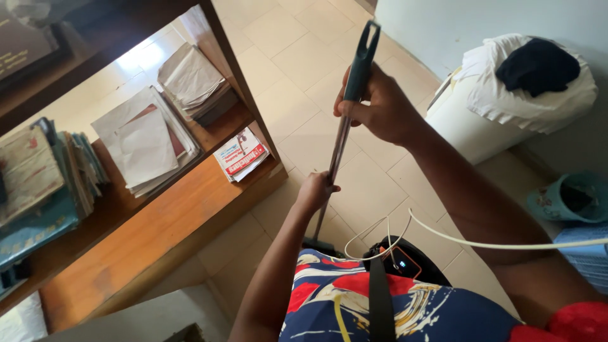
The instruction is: Cleaning a room by picking up papers and organizing items near a bookshelf.
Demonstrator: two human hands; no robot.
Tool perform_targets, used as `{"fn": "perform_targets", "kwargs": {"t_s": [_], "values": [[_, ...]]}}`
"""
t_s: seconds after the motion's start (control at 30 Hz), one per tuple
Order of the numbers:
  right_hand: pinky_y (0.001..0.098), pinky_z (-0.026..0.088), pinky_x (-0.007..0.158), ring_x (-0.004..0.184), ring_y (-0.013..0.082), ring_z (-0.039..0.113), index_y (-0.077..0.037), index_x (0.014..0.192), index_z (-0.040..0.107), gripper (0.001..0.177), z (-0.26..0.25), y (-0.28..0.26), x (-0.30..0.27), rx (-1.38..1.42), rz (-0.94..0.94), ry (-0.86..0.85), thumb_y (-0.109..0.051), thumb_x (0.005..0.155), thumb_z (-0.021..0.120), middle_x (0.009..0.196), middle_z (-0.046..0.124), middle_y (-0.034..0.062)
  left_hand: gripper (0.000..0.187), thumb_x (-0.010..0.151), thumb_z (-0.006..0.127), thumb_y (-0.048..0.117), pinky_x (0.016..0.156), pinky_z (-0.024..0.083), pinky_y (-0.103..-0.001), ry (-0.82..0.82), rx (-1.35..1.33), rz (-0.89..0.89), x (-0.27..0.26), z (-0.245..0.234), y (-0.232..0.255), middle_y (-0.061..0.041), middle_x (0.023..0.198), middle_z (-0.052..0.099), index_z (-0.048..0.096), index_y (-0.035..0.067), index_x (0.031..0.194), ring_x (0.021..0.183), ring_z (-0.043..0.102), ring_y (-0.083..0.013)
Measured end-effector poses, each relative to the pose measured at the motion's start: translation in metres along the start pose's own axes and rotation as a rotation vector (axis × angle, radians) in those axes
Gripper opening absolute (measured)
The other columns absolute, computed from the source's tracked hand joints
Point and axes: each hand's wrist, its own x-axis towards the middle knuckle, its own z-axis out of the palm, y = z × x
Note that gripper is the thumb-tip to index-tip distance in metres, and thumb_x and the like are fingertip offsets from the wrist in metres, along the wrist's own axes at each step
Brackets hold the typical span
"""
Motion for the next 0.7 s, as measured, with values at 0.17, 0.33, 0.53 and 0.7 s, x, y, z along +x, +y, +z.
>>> {"fn": "perform_targets", "kwargs": {"t_s": [0.17, 0.33, 0.53, 0.7], "values": [[0.0327, 0.059, 0.070, 0.083, 0.0170, 0.071, -0.008, 0.103, 0.048, 0.023, -0.003, 0.002, -0.009, -0.074, 0.010, -0.015, 0.002, 0.090, 0.064, 0.090, 0.071, 0.0086, 0.035, 0.079, 0.086, 0.031, 0.069, 0.052, -0.051, -0.038, 0.023, -0.086, 0.022, 0.018, 0.006, -0.020, 0.077, 0.071, 0.068, 0.004, 0.091, 0.076, 0.068, -0.0407], [0.0345, 0.059, 0.086, 0.093, 0.0158, 0.073, -0.007, 0.103, 0.051, 0.025, -0.011, 0.008, -0.016, -0.095, -0.018, 0.057, 0.003, 0.085, 0.065, 0.093, 0.071, 0.0055, 0.032, 0.078, 0.086, 0.032, 0.070, 0.053, -0.050, -0.056, 0.021, -0.108, 0.051, 0.032, 0.003, -0.018, 0.082, 0.072, 0.071, 0.006, 0.091, 0.078, 0.069, -0.0404], [0.0344, 0.060, 0.087, 0.097, 0.0168, 0.073, -0.006, 0.103, 0.052, 0.024, -0.025, 0.013, -0.018, -0.131, -0.012, 0.082, 0.005, 0.087, 0.065, 0.096, 0.071, 0.0065, 0.027, 0.081, 0.084, 0.028, 0.071, 0.053, -0.050, -0.053, -0.035, -0.066, 0.068, 0.028, 0.015, -0.020, 0.080, 0.072, 0.071, 0.004, 0.087, 0.077, 0.069, -0.0407], [0.0342, 0.063, 0.087, 0.103, 0.0171, 0.072, -0.007, 0.106, 0.050, 0.027, -0.026, 0.014, -0.013, -0.087, -0.016, 0.083, 0.005, 0.088, 0.066, 0.100, 0.070, 0.0069, 0.026, 0.082, 0.082, 0.026, 0.068, 0.051, -0.051, 0.029, -0.039, 0.013, 0.089, 0.028, 0.010, -0.021, 0.079, 0.070, 0.071, 0.002, 0.085, 0.076, 0.068, -0.0424]]}}
